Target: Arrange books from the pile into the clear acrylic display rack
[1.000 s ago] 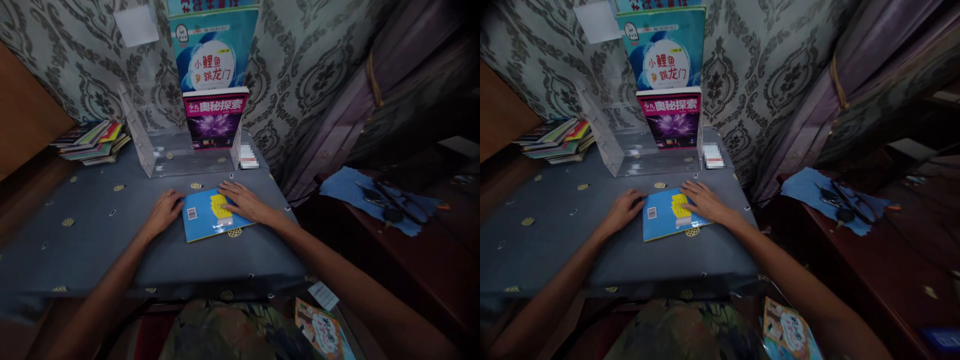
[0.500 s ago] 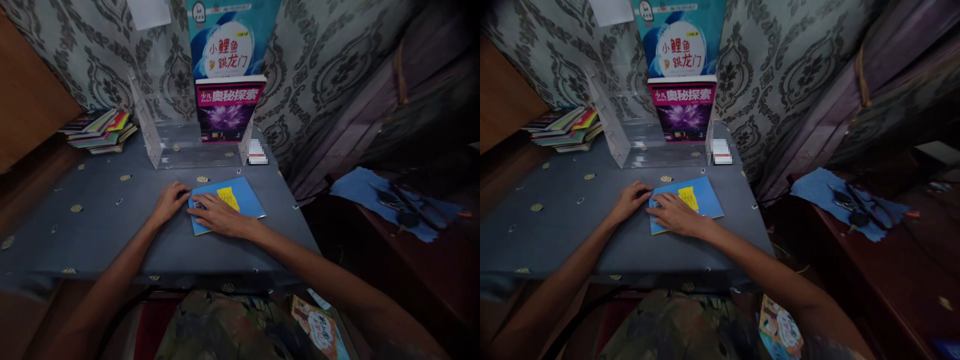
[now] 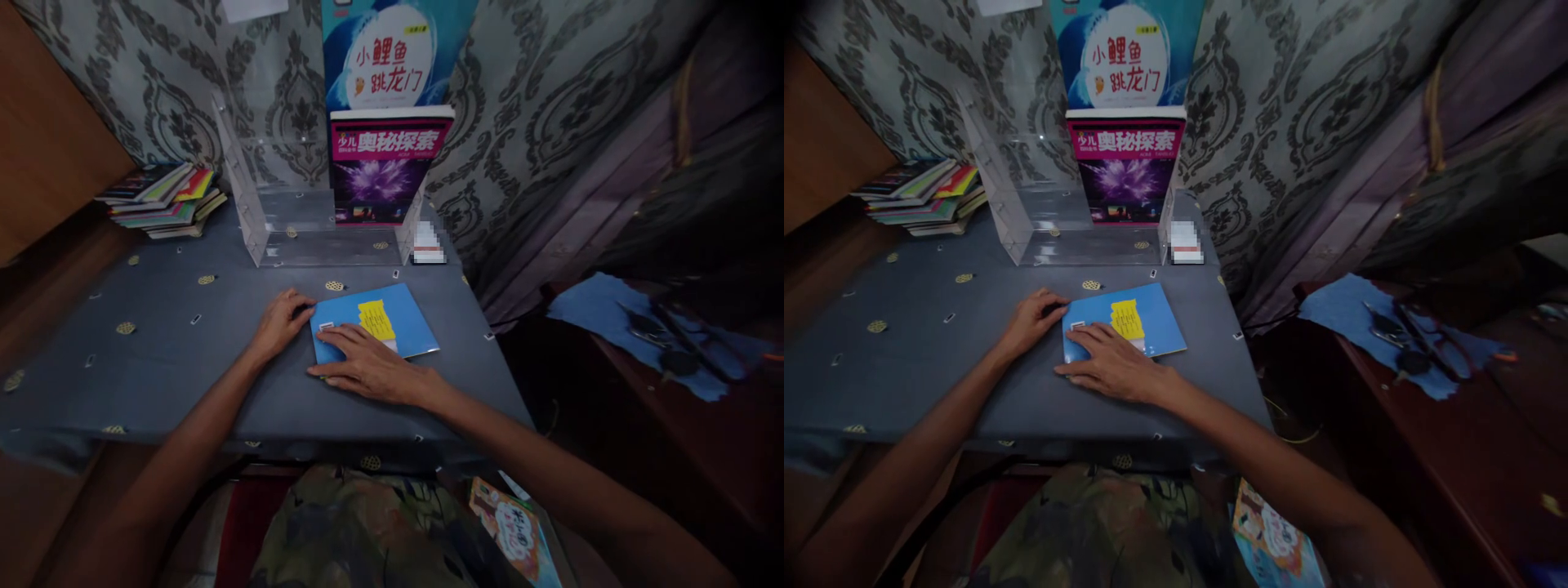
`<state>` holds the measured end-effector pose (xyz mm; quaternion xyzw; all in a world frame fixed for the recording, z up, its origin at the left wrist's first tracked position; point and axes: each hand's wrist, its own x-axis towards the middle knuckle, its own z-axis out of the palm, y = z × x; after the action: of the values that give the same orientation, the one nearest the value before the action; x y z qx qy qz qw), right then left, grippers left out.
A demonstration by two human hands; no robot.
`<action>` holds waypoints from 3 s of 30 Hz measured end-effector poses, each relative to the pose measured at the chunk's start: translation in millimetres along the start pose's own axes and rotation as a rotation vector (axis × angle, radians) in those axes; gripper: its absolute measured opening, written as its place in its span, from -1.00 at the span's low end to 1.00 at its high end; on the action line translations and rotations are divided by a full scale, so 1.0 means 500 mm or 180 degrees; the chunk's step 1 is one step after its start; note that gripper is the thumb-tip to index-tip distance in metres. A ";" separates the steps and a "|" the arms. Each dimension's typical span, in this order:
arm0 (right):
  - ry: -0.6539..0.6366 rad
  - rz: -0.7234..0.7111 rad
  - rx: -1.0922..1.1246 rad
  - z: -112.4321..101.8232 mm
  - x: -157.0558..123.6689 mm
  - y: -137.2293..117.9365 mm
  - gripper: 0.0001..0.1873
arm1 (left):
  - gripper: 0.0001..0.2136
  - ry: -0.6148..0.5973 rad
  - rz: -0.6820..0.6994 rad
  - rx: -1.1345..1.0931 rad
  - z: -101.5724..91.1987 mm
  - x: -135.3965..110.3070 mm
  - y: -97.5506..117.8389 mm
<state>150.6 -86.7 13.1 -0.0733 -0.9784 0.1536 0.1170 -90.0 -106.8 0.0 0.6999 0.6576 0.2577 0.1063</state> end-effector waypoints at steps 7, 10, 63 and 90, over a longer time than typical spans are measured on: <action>0.0046 -0.0101 -0.0150 0.009 0.005 0.008 -0.65 | -0.73 -0.0038 0.0052 0.0049 -0.007 -0.002 0.007; 0.0093 0.0058 -0.0323 0.024 0.029 0.002 -0.64 | -0.73 -0.0099 0.0063 -0.0009 -0.010 0.020 0.002; 0.1468 0.1761 0.0844 -0.017 -0.144 0.173 -0.44 | -0.60 -0.0686 0.1903 0.1999 0.079 -0.027 0.210; 0.2465 0.1397 0.4086 -0.056 -0.025 0.109 -0.51 | -0.62 0.1328 -0.0981 -0.3700 -0.001 0.064 0.171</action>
<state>175.5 -29.6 19.2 -0.2315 -0.5507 0.6727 0.4366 -16.0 -85.3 49.3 0.3603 0.5104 0.6852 0.3744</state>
